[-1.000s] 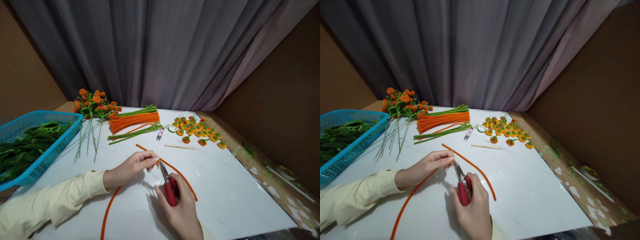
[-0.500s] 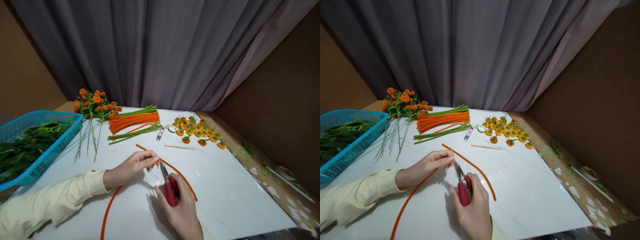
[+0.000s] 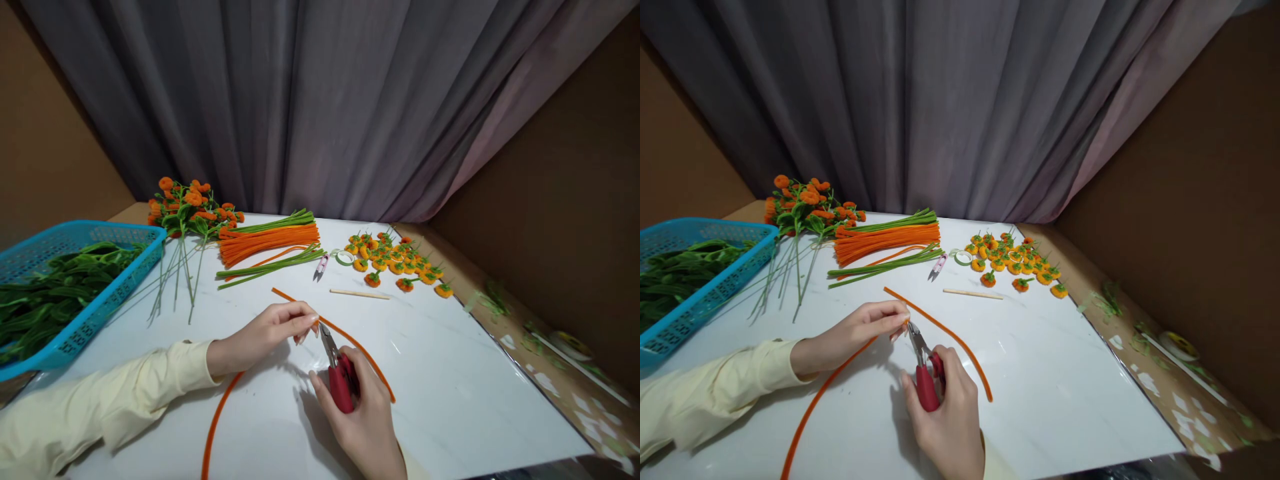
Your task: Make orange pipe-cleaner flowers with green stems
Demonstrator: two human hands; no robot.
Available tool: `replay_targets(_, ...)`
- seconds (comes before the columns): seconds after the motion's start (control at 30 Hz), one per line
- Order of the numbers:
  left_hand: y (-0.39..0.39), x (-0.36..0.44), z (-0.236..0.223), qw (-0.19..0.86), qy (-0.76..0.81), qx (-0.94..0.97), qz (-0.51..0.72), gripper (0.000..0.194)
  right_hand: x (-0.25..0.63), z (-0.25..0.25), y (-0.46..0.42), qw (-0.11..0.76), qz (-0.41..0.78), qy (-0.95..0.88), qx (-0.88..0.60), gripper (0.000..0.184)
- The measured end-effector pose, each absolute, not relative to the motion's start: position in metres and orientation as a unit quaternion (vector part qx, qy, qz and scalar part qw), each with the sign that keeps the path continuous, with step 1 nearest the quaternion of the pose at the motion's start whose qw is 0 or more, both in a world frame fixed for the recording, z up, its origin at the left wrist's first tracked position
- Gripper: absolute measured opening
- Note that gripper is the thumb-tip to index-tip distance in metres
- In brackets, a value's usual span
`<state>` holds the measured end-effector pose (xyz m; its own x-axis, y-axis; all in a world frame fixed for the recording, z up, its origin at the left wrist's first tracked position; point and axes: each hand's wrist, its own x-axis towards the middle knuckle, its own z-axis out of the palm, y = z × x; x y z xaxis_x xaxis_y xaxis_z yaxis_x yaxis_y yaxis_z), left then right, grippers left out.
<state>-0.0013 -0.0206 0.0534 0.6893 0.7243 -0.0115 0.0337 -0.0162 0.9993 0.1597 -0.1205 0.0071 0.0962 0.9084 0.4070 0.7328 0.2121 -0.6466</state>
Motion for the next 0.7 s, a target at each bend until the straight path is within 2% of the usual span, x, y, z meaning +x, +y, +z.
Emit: replay_targets(0.7,-0.0218,0.0002,0.0532,0.644,0.293,0.654,0.27,0.026,0.1594,0.0058,-0.1192,0.402,0.11,-0.668,-0.616,0.024)
